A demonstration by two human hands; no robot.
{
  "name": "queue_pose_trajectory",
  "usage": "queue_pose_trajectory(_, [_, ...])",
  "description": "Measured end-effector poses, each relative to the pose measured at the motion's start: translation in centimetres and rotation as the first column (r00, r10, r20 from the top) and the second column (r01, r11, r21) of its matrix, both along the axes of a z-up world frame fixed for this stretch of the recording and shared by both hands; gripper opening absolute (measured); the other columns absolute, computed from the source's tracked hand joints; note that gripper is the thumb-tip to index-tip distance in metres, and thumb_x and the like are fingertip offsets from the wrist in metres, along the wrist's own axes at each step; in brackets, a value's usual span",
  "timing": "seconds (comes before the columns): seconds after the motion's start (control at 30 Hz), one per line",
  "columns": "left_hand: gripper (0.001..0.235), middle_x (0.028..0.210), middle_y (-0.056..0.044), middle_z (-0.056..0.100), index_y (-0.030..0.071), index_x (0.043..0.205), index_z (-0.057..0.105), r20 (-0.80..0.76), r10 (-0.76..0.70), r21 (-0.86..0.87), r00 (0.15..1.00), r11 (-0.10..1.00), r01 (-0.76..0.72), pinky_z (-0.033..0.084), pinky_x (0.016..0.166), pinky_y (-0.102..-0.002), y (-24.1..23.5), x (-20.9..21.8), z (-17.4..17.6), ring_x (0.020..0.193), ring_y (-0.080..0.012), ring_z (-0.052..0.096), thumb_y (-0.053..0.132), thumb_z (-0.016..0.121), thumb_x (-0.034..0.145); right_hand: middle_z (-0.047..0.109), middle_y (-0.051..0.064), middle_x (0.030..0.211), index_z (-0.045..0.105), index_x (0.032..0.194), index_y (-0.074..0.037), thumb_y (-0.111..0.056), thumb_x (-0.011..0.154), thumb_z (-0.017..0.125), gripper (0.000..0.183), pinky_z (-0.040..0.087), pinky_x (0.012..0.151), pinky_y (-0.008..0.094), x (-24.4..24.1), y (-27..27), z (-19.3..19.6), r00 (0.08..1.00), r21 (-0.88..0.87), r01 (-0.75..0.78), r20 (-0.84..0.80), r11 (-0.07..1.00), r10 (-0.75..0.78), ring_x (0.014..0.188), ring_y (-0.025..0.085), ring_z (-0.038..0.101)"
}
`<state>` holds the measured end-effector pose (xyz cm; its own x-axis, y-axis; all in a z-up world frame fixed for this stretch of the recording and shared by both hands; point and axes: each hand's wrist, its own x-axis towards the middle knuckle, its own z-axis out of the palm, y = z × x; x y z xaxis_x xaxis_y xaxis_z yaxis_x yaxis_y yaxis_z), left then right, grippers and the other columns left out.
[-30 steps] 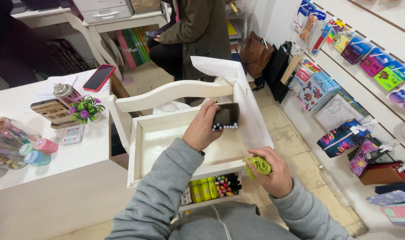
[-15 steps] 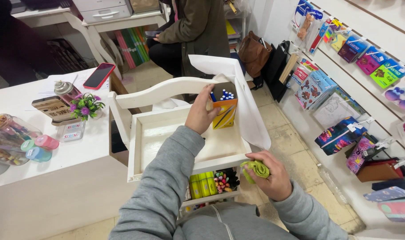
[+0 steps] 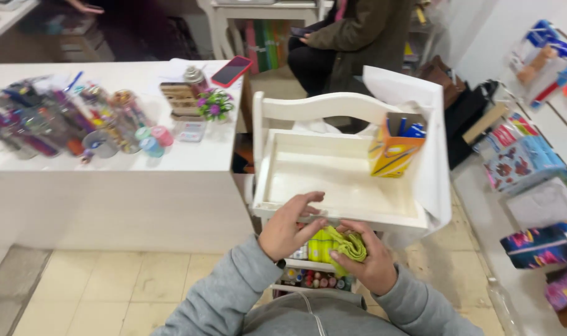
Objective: Wiping pens with a cloth and organizing them on a display shelf.
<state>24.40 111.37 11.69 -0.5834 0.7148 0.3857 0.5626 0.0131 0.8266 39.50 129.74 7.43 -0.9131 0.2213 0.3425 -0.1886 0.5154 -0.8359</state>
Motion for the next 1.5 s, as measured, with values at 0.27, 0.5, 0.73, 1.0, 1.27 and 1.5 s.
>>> queue_pose_trajectory(0.27, [0.046, 0.120, -0.017, 0.071, 0.003, 0.132, 0.064, 0.049, 0.125, -0.128, 0.991, 0.985, -0.118, 0.059, 0.090, -0.037, -17.2, 3.2, -2.3, 0.108, -0.0266, 0.072, 0.030, 0.072, 0.095, 0.058, 0.010, 0.121, 0.050, 0.140, -0.007, -0.016, 0.072, 0.089, 0.078, 0.054, 0.095, 0.034, -6.7, -12.0, -0.7, 0.924, 0.026, -0.376, 0.091, 0.926, 0.372, 0.112, 0.021, 0.063])
queue_pose_trajectory(0.5, [0.040, 0.118, -0.016, 0.070, -0.001, 0.131, 0.061, 0.301, 0.211, 0.007, 0.930, 0.975, -0.224, 0.061, 0.093, -0.033, -33.1, 4.9, -6.4, 0.107, -0.0220, 0.074, 0.015, 0.069, 0.095, 0.051, 0.015, 0.135, 0.046, 0.141, -0.007, -0.023, 0.069, 0.090, 0.086, 0.046, 0.104, 0.039, -10.0, -28.3, -0.7, 0.751, 0.144, -0.659, 0.166, 0.738, 0.638, 0.125, 0.031, 0.056])
queue_pose_trajectory(0.73, [0.022, 0.083, -0.010, 0.071, -0.003, 0.111, 0.068, 0.209, 0.535, -0.108, 0.819, 0.844, -0.525, 0.059, 0.069, -0.028, -47.1, 6.9, -6.2, 0.073, -0.0160, 0.072, 0.010, 0.074, 0.094, 0.049, 0.016, 0.140, 0.046, 0.143, -0.006, -0.022, 0.073, 0.087, 0.083, 0.046, 0.106, 0.039, -12.4, -42.8, -1.4, 0.651, 0.104, -0.759, 0.146, 0.643, 0.745, 0.129, 0.030, 0.054])
queue_pose_trajectory(1.0, [0.021, 0.083, -0.004, 0.073, -0.002, 0.111, 0.069, 0.486, 0.695, 0.053, 0.530, 0.582, -0.812, 0.052, 0.062, -0.022, -57.4, 9.7, -8.2, 0.070, -0.0047, 0.064, 0.009, 0.071, 0.094, 0.046, 0.021, 0.144, 0.041, 0.146, -0.004, -0.007, 0.089, 0.072, 0.065, 0.051, 0.105, 0.039, -14.6, -54.9, -0.2, 0.518, 0.000, -0.855, -0.068, 0.519, 0.853, 0.133, 0.033, 0.053])
queue_pose_trajectory(1.27, [0.015, 0.077, -0.004, 0.071, -0.002, 0.099, 0.067, 0.438, 0.813, -0.039, 0.383, 0.443, -0.896, 0.050, 0.058, -0.022, -64.8, 7.8, -9.4, 0.068, -0.0042, 0.061, 0.011, 0.074, 0.095, 0.066, 0.016, 0.138, 0.062, 0.134, -0.010, -0.006, 0.099, 0.063, 0.035, 0.054, 0.106, 0.037, -21.4, -64.0, -3.6, 0.284, 0.138, -0.948, -0.051, 0.288, 0.957, 0.127, 0.028, 0.066])
queue_pose_trajectory(1.5, [0.024, 0.091, -0.011, 0.076, -0.004, 0.107, 0.071, 0.248, 0.881, 0.013, 0.404, 0.414, -0.910, 0.061, 0.075, -0.030, -70.6, -1.3, -7.2, 0.083, -0.0166, 0.076, 0.015, 0.075, 0.093, 0.053, 0.023, 0.141, 0.045, 0.145, -0.002, -0.021, 0.085, 0.078, 0.071, 0.048, 0.101, 0.043, -30.8, -71.9, 0.1, 0.104, 0.176, -0.981, 0.103, 0.085, 0.989, 0.127, 0.037, 0.056])
